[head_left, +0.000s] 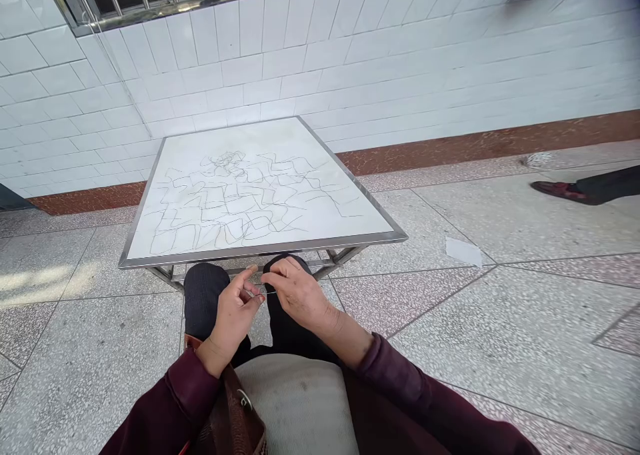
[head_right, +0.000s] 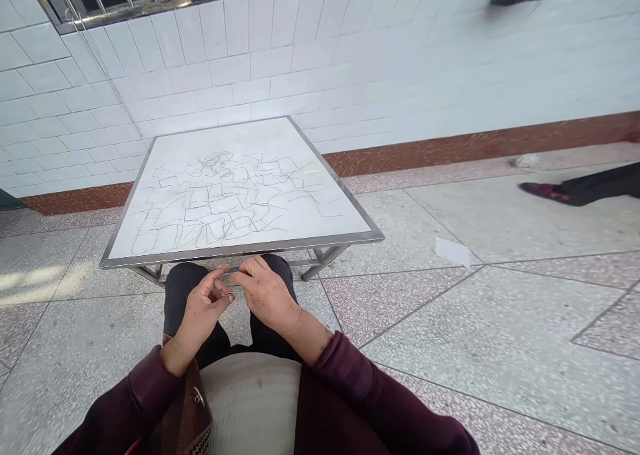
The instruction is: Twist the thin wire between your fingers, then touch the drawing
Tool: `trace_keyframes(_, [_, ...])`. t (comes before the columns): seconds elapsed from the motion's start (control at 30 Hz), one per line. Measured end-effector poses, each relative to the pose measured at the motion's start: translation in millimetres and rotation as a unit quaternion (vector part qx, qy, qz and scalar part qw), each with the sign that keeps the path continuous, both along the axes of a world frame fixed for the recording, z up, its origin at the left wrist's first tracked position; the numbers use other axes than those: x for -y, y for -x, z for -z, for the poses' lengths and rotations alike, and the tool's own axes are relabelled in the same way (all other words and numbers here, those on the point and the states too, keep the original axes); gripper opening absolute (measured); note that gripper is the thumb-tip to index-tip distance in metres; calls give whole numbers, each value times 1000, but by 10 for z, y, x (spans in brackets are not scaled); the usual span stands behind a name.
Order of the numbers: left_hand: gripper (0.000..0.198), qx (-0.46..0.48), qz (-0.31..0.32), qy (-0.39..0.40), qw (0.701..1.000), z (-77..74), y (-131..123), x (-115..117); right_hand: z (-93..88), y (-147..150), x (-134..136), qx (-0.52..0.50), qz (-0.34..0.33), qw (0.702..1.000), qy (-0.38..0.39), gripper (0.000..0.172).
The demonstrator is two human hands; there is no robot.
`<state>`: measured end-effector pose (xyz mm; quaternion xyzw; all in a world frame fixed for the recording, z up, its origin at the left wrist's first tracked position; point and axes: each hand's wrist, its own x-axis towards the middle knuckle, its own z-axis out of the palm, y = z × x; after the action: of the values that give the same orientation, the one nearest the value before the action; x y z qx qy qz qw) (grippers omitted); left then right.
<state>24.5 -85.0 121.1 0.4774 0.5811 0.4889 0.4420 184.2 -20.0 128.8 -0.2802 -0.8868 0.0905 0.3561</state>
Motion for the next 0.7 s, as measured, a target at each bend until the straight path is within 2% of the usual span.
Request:
trace_keyframes(0.2, [50, 54, 4, -4, 999, 9, 4, -7, -11, -4, 1, 13, -11, 1000, 5, 31])
trace_keyframes(0.3, [49, 83, 22, 8, 996, -14, 2, -1, -10, -5, -5, -20, -27, 999, 25, 31])
trace_keyframes(0.4, [47, 90, 26, -5, 996, -25, 12, 9, -22, -23, -15, -82, -42, 991, 96, 21])
trace_keyframes(0.47, [49, 102, 26, -10, 994, -18, 23, 15, -37, -53, -32, -114, -50, 975, 182, 18])
trace_keyframes(0.53, [53, 121, 29, -6, 992, -15, 30, 19, -45, -92, -59, -144, -77, 940, 301, 21])
trace_keyframes(0.57, [56, 131, 31, -2, 991, -20, 31, 20, -42, -112, -75, -160, -99, 911, 366, 22])
trace_keyframes(0.63, [60, 149, 39, 5, 988, -45, 27, 24, -18, -144, -105, -199, -150, 839, 484, 27])
trace_keyframes(0.7, [63, 164, 52, 5, 985, -87, 16, 28, 25, -161, -124, -234, -198, 764, 567, 36])
